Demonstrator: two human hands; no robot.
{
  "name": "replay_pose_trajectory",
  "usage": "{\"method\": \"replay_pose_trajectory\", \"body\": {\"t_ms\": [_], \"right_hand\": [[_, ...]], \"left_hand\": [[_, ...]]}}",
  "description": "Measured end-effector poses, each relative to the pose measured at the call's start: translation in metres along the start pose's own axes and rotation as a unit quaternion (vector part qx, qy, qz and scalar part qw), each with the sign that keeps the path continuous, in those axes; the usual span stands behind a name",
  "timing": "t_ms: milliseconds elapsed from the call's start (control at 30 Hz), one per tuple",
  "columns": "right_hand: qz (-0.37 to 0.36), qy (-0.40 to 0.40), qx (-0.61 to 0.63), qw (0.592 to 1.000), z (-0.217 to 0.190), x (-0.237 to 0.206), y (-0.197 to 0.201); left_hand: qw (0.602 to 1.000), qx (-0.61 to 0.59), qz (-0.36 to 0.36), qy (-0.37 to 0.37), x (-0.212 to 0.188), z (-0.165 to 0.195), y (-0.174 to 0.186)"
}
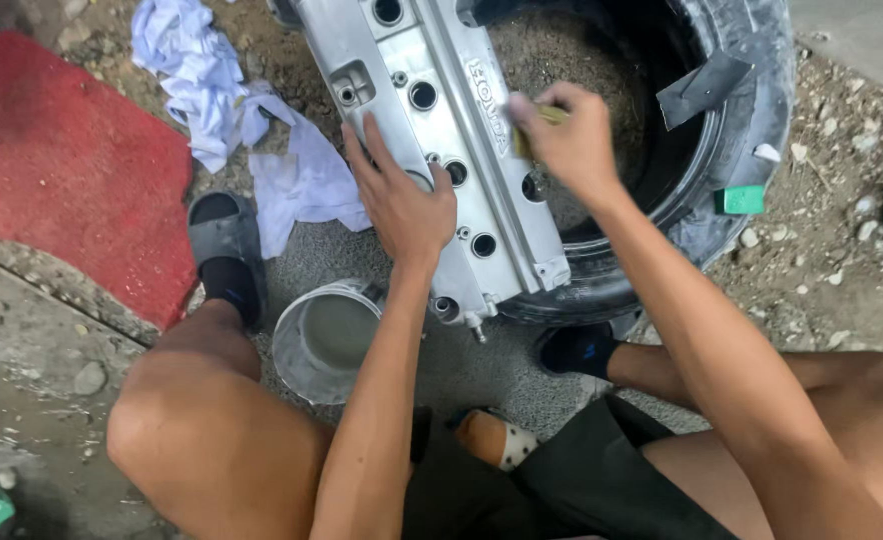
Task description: The person sits on the ground and scrubs an aluminum engine valve cover with a sponge pad, repeatedly wetting the pad in a bucket of water and rubbing the cover's surfaces and edges. Later they switch to a green scouring pad and continue scrubbing the cover while it rests against a tire.
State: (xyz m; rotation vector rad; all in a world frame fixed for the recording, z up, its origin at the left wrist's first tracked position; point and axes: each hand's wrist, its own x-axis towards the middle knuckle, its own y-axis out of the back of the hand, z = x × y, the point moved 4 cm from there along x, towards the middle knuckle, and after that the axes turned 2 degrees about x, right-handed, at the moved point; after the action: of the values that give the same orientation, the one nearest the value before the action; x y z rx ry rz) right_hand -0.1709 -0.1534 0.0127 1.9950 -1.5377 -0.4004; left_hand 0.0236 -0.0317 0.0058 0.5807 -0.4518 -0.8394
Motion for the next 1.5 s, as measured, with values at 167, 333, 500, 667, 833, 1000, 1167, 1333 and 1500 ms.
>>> {"method": "replay_pose_trajectory", "body": {"t_ms": [167,333,500,667,833,1000,1167,1333,1500], "right_hand": [[-0.084,-0.147,0.14,0.976,-0.013,-0.019,0.026],[-0.029,0.017,0.094,0.995,-0.037,-0.019,0.006],[0.079,0.102,0.003,0.992,-0.039,0.026,-0.012],[0.132,0.131,0.044,0.982,-0.049,0.089,-0.026],[0.042,0.03,0.141,0.989,-0.04,0.079,-0.025],[0.018,-0.042,0.141,0.989,-0.02,0.02,-0.01],[-0.011,-0.112,0.09,0.99,-0.018,-0.04,0.01],[0.003,-0.073,0.068,0.995,-0.042,-0.062,0.027],[0.012,-0.047,0.063,0.997,-0.062,-0.055,0.031]], "left_hand": [[1.0,-0.001,0.002,-0.004,-0.003,-0.002,-0.002],[1.0,0.001,0.002,-0.004,0.003,0.003,-0.001],[1.0,-0.01,0.011,-0.007,0.01,0.004,-0.006],[1.0,-0.016,0.011,-0.009,0.01,0.005,-0.007],[1.0,-0.022,0.013,-0.016,0.008,0.008,-0.004],[1.0,-0.01,0.005,0.004,0.006,0.003,-0.007],[0.999,-0.032,0.017,-0.02,0.005,0.001,-0.008],[0.986,-0.151,0.069,-0.014,0.009,-0.01,-0.007],[0.986,-0.15,0.072,0.029,0.009,-0.022,-0.014]]}}
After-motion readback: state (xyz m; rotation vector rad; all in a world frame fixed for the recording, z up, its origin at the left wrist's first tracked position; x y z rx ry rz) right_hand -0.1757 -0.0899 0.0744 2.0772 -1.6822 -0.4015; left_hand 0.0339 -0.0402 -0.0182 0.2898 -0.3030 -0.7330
